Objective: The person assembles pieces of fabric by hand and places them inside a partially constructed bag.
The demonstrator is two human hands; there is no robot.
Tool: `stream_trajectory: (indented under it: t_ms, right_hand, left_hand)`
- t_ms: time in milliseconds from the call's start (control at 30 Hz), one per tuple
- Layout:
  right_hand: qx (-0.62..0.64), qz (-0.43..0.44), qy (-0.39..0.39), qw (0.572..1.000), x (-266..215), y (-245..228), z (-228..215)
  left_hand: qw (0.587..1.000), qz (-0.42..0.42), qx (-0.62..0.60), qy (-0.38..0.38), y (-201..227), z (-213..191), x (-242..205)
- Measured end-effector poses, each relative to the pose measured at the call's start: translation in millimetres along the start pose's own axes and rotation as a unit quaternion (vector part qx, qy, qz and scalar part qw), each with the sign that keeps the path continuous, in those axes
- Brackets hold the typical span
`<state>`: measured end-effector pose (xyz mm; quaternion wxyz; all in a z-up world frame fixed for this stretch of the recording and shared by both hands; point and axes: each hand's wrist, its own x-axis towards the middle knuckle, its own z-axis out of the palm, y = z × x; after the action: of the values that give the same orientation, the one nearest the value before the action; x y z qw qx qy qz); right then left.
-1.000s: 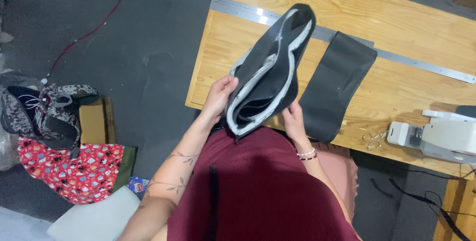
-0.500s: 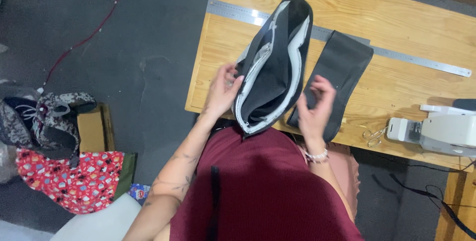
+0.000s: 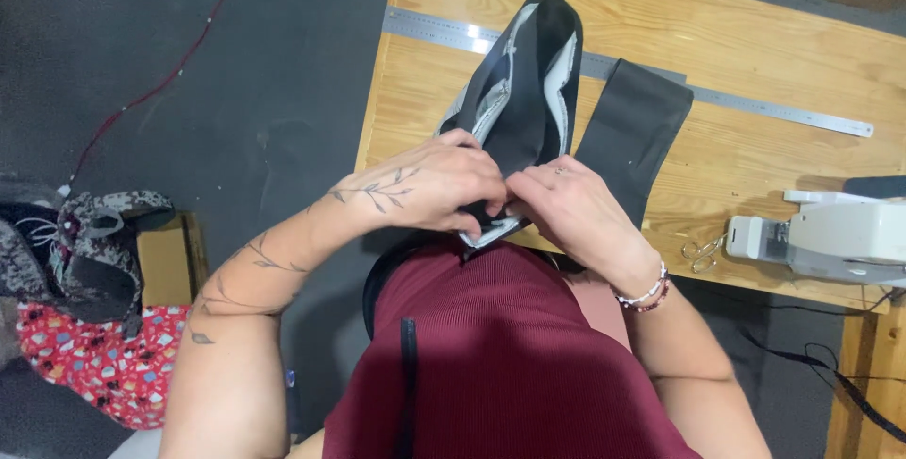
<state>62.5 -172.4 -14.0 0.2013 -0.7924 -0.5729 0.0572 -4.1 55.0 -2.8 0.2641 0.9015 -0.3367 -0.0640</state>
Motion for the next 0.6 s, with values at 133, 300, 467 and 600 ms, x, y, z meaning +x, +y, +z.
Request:
stream_trajectory:
  t_ms: [133,300,467,600]
  right_hand:
    - [-0.038,0.001,-0.080,0.996,-2,2,-15]
    - [-0.032,0.020,-0.085,0.996,-12,16,-16]
    - [-0.012,0.029,-0.082,0.996,-19,14,-24]
    - [0.026,-0.003,-0.095,0.995,-18,7,-20]
  left_hand:
    - [1.000,-0.019,-0.010,-0.019,0,-9,5]
    - [0.993,0.004,0.116,0.019,-22,19,11]
    - [0.964,0.065,0.251,0.059,-11,7,13]
    - [0.976,0.097,0.185,0.068,-10,27,18]
